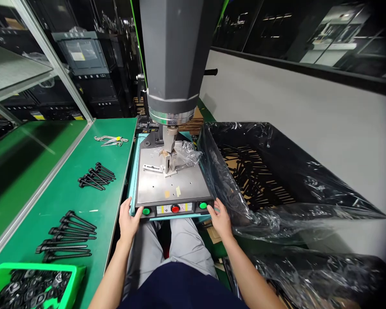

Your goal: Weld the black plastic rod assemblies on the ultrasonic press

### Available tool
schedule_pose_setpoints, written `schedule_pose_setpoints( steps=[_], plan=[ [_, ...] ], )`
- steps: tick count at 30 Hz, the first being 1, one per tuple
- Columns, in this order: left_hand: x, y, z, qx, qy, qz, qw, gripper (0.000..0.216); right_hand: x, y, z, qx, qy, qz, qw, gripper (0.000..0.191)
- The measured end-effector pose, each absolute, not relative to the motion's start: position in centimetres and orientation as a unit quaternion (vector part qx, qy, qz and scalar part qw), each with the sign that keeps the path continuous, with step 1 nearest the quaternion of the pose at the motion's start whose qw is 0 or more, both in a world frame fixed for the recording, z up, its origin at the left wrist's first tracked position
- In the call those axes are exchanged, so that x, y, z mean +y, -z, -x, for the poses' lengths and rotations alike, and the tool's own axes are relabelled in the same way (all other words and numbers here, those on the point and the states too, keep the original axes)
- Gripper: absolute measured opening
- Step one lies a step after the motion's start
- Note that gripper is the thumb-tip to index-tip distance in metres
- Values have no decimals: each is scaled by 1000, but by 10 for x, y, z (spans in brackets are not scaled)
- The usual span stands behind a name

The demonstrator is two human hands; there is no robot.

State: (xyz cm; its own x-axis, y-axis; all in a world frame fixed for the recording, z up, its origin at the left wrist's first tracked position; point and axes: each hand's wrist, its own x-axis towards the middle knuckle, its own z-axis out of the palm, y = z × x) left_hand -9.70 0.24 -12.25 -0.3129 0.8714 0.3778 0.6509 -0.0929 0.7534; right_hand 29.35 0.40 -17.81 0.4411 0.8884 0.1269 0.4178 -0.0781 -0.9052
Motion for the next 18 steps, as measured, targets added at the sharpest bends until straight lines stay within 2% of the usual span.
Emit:
schedule_pose_setpoints(
  steps=[4, 9, 14, 18],
  plan=[
    [12, 87, 83, 636, -552, -522, 135, 49, -3, 151, -283, -434, -182, 696, 542, 54],
    [62, 53, 58, 593, -611, -432, 298, 51, 14, 116, -238, -450, -301, 610, 579, 48],
    [119, 23, 32, 542, -606, -353, 463, 53, 53, 95, -185, -542, -404, 526, 516, 39],
    [152, 7, 21, 509, -574, -269, 583, 42, 91, 82, -156, -613, -401, 496, 466, 30]
  ],
)
